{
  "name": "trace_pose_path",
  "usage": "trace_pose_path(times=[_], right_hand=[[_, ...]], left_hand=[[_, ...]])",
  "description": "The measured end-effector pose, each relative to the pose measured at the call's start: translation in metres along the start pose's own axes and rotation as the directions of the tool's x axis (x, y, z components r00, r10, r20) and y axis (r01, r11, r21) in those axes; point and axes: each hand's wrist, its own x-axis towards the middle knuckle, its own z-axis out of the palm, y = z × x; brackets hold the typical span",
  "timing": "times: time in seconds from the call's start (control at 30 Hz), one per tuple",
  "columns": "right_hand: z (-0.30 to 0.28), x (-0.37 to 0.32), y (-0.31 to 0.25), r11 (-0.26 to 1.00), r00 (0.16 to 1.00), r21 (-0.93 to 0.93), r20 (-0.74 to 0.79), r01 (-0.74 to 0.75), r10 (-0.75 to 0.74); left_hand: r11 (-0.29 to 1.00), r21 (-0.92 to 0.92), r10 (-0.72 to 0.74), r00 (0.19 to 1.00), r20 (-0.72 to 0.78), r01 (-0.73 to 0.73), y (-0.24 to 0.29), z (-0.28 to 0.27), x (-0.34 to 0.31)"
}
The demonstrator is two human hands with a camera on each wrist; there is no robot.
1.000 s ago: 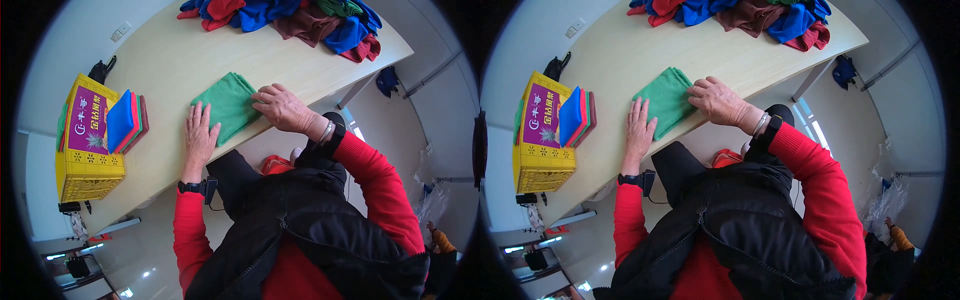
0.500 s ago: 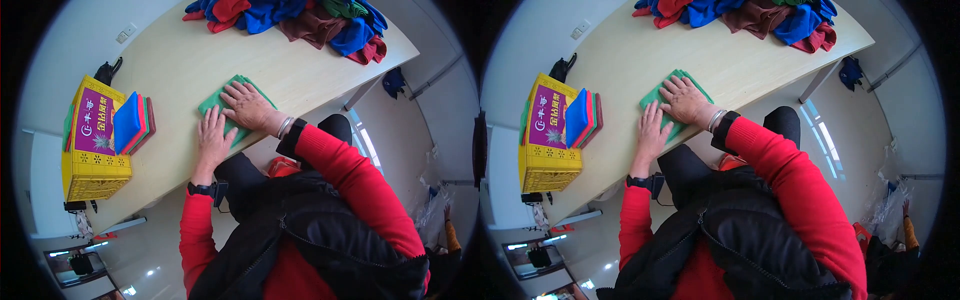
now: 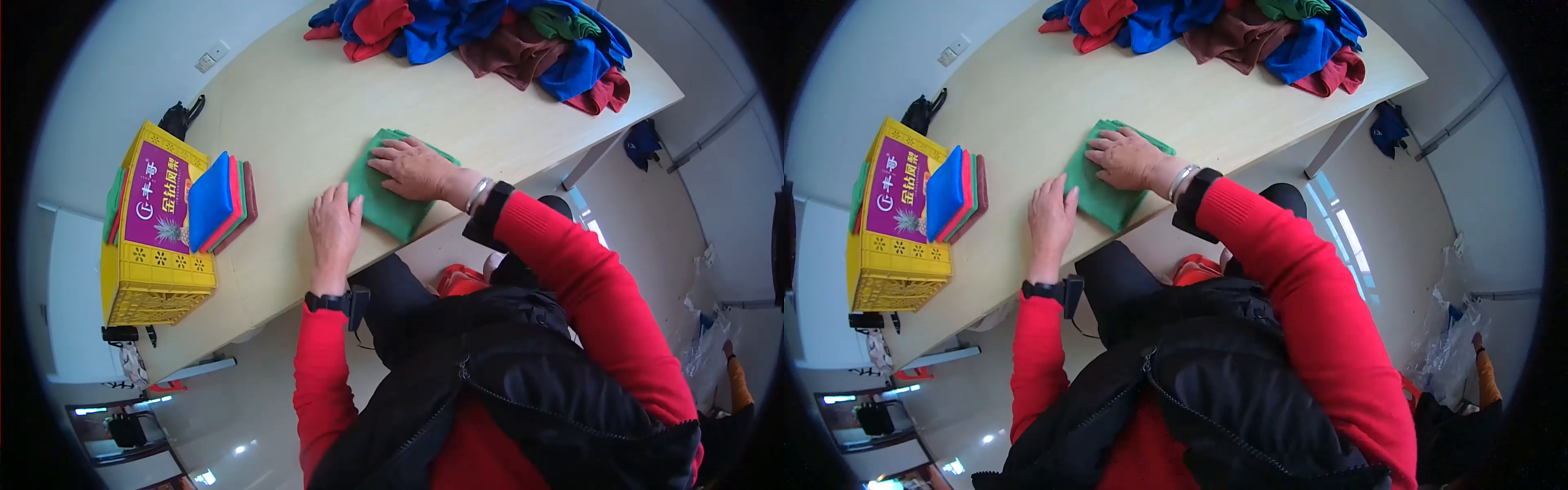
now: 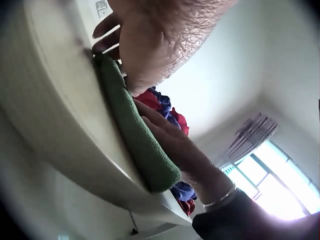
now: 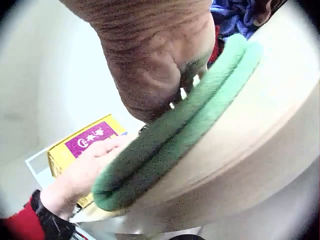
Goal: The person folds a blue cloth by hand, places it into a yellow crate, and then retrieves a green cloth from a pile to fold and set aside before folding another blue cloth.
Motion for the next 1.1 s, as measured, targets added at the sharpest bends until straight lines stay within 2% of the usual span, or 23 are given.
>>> trace_pose_path(times=[0.1, 0.2, 0.23, 0.3, 0.33, 0.37, 0.43, 0.47, 0.57, 0.7, 0.73, 0.8, 0.83, 0.9, 1.0, 1.1], right_hand=[[0.000, -0.006, -0.031, 0.981, 0.990, 0.137, 0.053, -0.138, 0.132], [0.008, -0.008, -0.050, 0.992, 0.998, 0.112, -0.022, -0.055, 0.058], [0.014, -0.009, -0.054, 0.995, 0.998, 0.101, -0.054, -0.010, 0.016], [0.026, -0.016, -0.057, 0.999, 0.994, 0.047, -0.112, 0.000, 0.005], [0.032, -0.020, -0.057, 1.000, 0.986, -0.004, -0.164, 0.007, -0.008], [0.038, -0.023, -0.056, 0.999, 0.977, -0.052, -0.213, 0.011, -0.022], [0.037, -0.022, -0.055, 1.000, 0.981, -0.011, -0.192, 0.010, -0.012], [0.037, -0.023, -0.054, 1.000, 0.984, 0.028, -0.180, 0.002, 0.003], [0.038, -0.027, -0.058, 0.994, 0.987, 0.107, -0.157, -0.026, 0.042], [0.028, -0.024, -0.049, 0.989, 0.989, 0.149, -0.145, -0.002, 0.024], [0.027, -0.023, -0.046, 0.985, 0.991, 0.171, -0.133, 0.012, 0.011], [0.030, -0.020, -0.036, 0.980, 0.992, 0.197, -0.128, 0.018, 0.008], [0.032, -0.020, -0.031, 0.989, 0.990, 0.145, -0.143, 0.029, -0.008], [0.034, -0.021, -0.023, 0.997, 0.985, 0.033, -0.162, 0.064, -0.057], [0.030, -0.017, -0.011, 0.996, 0.987, 0.056, -0.144, 0.075, -0.066], [0.025, -0.014, 0.005, 0.996, 0.988, 0.054, -0.138, 0.073, -0.065]], left_hand=[[0.995, 0.053, -0.084, 0.995, 0.051, 0.081, 0.023, -0.015, -0.022], [0.981, 0.133, -0.154, 0.982, 0.114, 0.138, 0.034, -0.016, -0.025], [0.995, 0.076, -0.059, 0.998, -0.005, 0.059, 0.031, -0.011, -0.023], [0.993, -0.008, 0.109, 0.960, -0.256, -0.114, 0.025, 0.002, -0.019], [0.994, -0.010, 0.104, 0.961, -0.258, -0.110, 0.024, 0.008, -0.014], [0.973, -0.092, 0.185, 0.952, -0.245, -0.213, 0.024, 0.016, -0.005], [0.880, -0.258, 0.345, 0.910, -0.231, -0.399, 0.026, 0.028, 0.012], [0.880, -0.264, 0.346, 0.913, -0.217, -0.396, 0.024, 0.031, 0.018], [0.883, -0.419, 0.214, 0.976, -0.039, -0.210, 0.013, 0.033, 0.031], [0.867, -0.470, 0.171, 0.985, -0.029, -0.165, 0.001, 0.037, 0.035], [0.867, -0.466, 0.184, 0.982, -0.032, -0.178, 0.004, 0.034, 0.033], [0.917, -0.332, 0.187, 0.973, -0.135, -0.222, 0.010, 0.034, 0.019], [0.937, -0.266, 0.186, 0.967, -0.174, -0.228, 0.013, 0.035, 0.008], [0.946, -0.251, 0.169, 0.973, -0.158, -0.205, 0.025, 0.041, -0.007], [0.963, -0.207, 0.138, 0.976, -0.170, -0.173, 0.039, 0.040, -0.009], [0.985, 0.038, 0.171, 0.977, -0.125, -0.167, 0.043, 0.041, -0.015]])
